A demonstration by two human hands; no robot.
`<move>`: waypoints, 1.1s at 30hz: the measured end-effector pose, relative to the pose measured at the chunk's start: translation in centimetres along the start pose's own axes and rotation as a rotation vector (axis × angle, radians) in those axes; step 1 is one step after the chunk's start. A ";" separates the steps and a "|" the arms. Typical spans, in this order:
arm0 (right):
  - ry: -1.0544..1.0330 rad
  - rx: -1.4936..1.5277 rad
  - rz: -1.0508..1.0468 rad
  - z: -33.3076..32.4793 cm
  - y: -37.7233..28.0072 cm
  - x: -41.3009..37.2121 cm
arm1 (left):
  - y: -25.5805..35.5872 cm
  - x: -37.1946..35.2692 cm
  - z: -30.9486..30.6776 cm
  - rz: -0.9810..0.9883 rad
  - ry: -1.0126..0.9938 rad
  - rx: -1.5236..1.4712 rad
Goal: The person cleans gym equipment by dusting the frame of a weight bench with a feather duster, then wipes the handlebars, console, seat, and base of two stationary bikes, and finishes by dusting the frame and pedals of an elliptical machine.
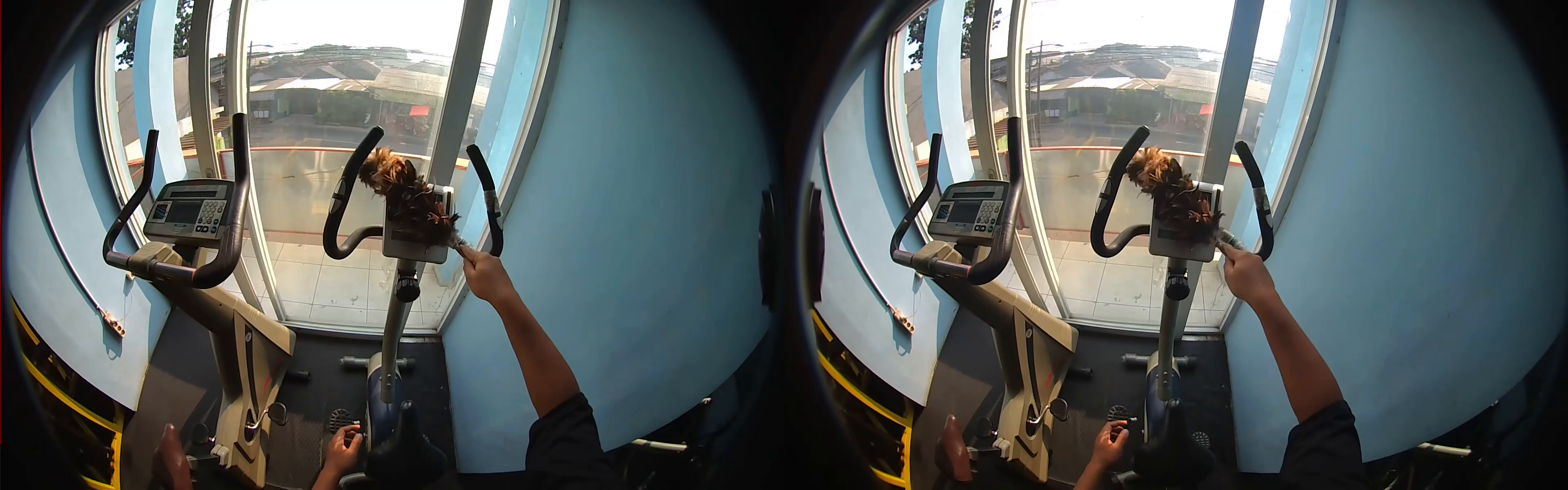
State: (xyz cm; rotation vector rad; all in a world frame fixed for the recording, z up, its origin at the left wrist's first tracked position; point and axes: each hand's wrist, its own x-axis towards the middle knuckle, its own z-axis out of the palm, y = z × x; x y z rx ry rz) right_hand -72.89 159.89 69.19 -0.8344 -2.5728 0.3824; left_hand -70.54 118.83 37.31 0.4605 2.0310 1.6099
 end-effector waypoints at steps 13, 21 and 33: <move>0.282 0.251 -0.003 17.1 8.1 -24.4 | 0.7 -3.0 -0.4 -0.052 -0.050 -0.017; 0.356 0.337 0.216 17.5 11.8 -27.2 | 5.8 2.7 0.8 0.103 -0.211 0.078; 0.334 0.794 0.284 18.6 7.1 -5.7 | 25.0 15.9 6.6 0.604 -0.273 0.440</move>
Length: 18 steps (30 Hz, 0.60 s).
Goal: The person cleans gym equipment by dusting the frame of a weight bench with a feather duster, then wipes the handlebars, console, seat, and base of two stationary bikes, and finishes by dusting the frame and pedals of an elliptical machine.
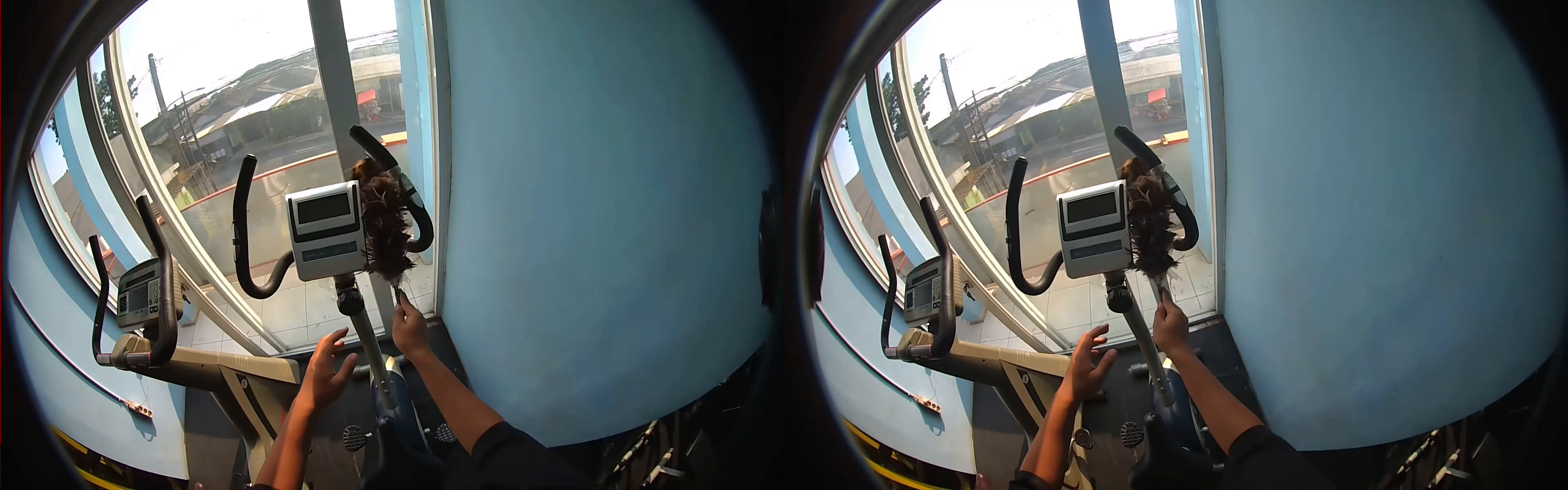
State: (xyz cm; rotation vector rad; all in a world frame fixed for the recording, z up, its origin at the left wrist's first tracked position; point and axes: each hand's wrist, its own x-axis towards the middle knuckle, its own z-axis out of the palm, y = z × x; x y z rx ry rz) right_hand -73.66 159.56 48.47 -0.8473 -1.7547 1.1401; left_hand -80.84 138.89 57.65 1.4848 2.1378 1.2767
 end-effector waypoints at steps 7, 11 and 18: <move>0.000 0.008 -0.298 -1.0 0.7 -0.2 | -2.0 -2.9 4.4 -0.135 0.063 -0.055; -0.186 -0.259 -0.330 -3.3 -1.6 0.2 | -3.9 -8.1 7.0 -0.335 0.111 -0.267; -0.326 -0.877 -0.455 -2.8 -17.3 7.4 | -4.8 -15.6 7.1 -0.425 0.150 -0.367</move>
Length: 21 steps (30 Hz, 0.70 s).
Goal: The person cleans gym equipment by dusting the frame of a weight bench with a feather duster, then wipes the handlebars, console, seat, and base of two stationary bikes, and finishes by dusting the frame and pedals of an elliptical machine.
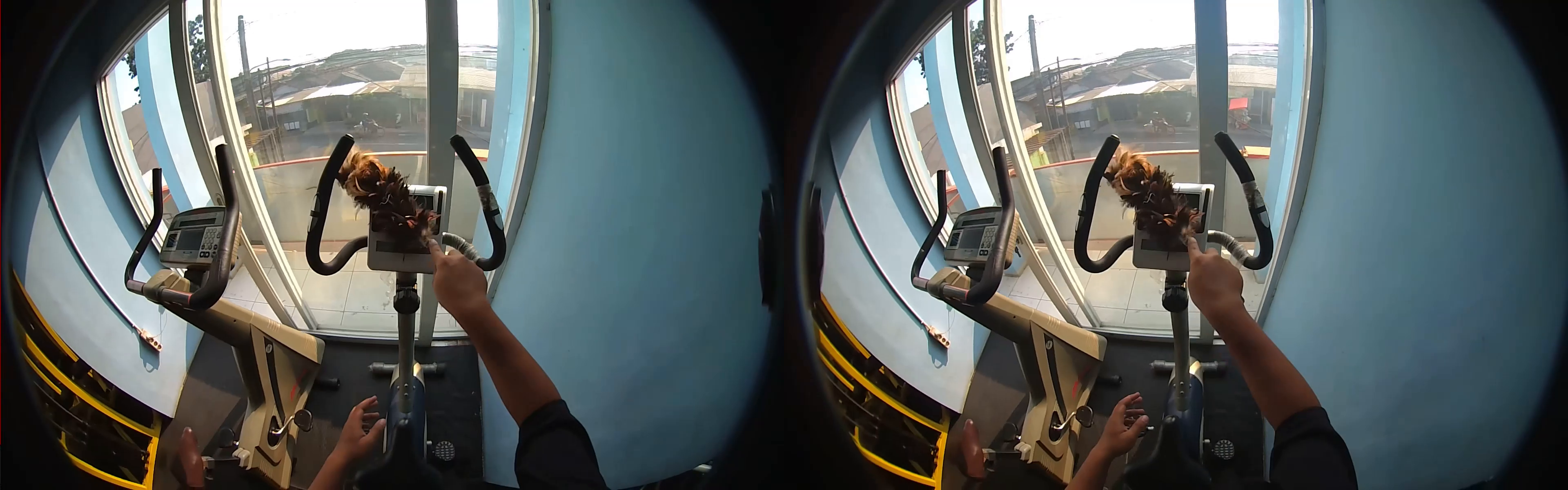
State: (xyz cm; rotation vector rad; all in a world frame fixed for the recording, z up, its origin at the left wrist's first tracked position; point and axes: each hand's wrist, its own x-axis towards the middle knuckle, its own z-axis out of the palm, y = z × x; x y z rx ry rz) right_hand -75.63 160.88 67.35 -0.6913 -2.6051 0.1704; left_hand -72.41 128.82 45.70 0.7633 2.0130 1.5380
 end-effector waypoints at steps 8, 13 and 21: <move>-0.234 -0.219 -0.021 -7.1 -4.9 -9.2 | -3.6 -3.8 -3.2 0.006 0.069 -0.159; -0.231 -0.026 0.089 -6.3 -1.3 -18.1 | -4.3 -5.2 -4.5 -0.026 0.123 -0.136; 0.068 0.620 0.427 -2.5 5.0 -27.2 | -2.9 -3.8 -4.6 -0.030 0.016 -0.097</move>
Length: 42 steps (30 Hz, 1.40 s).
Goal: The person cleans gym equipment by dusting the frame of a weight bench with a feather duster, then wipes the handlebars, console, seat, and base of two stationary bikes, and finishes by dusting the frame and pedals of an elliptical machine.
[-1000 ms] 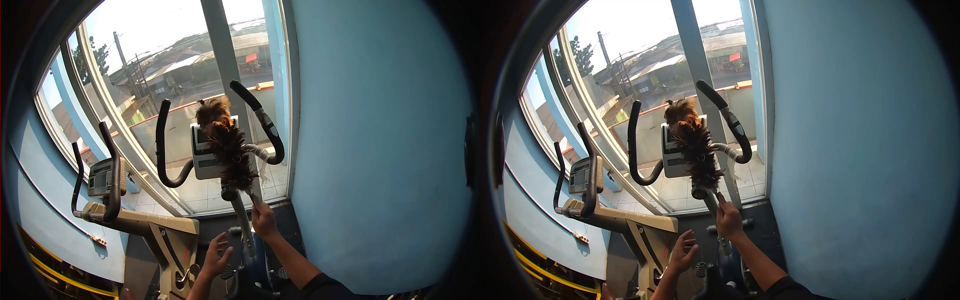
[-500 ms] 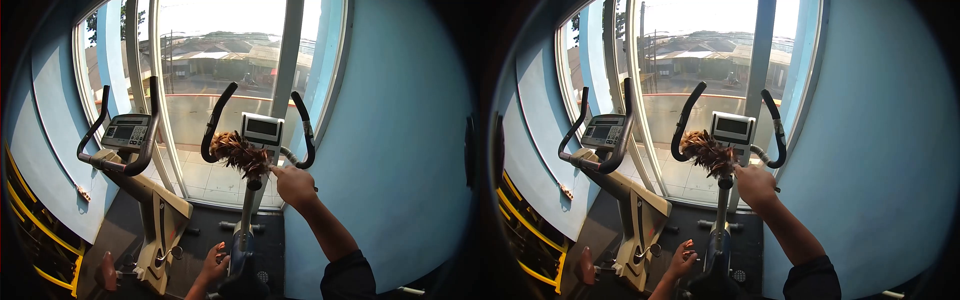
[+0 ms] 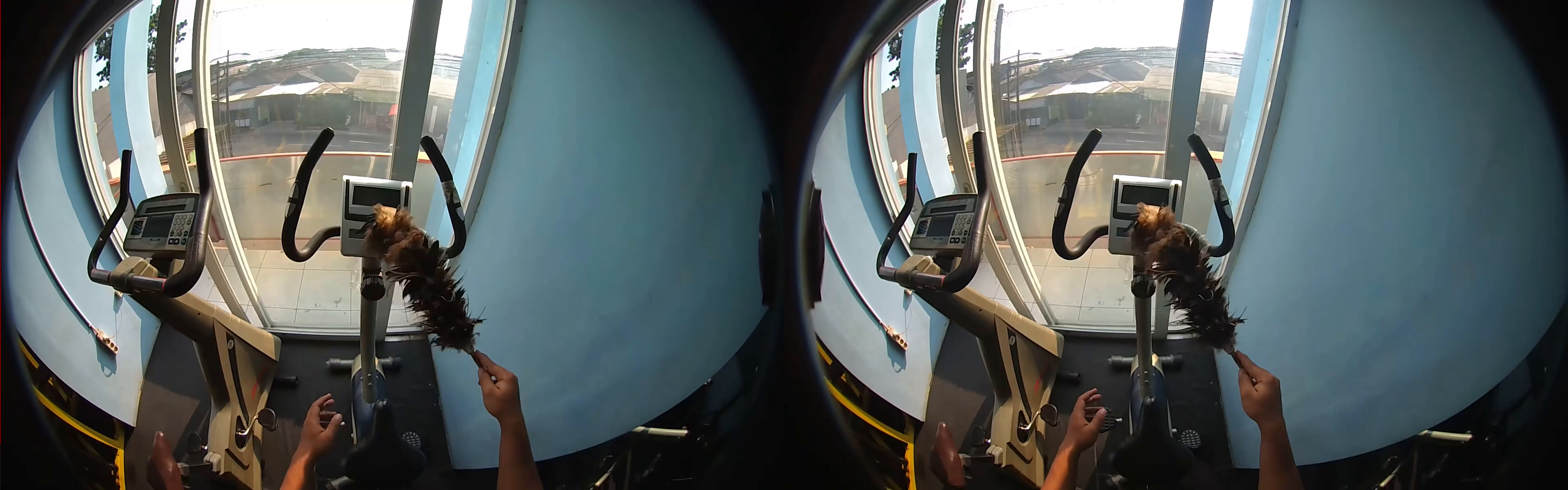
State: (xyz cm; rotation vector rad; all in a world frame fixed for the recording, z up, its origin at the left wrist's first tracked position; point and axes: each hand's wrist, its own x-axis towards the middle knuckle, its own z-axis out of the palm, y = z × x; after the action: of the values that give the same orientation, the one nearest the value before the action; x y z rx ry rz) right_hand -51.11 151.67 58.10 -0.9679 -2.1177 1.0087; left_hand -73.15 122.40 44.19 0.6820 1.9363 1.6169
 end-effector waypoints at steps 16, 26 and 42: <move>0.147 0.131 -0.059 14.8 8.8 9.2 | 10.2 12.4 9.4 0.306 -0.211 0.228; -0.050 0.570 0.364 16.7 15.8 4.5 | 17.5 23.9 10.8 0.653 -0.111 0.802; -0.053 1.089 0.463 16.1 9.5 7.3 | 16.7 27.1 13.9 0.648 -0.018 1.236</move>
State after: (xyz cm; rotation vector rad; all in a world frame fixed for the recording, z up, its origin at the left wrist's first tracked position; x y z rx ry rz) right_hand -63.88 155.52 43.17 -0.8199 -1.0304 2.0855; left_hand -82.92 153.40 56.63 1.9018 2.7525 0.4298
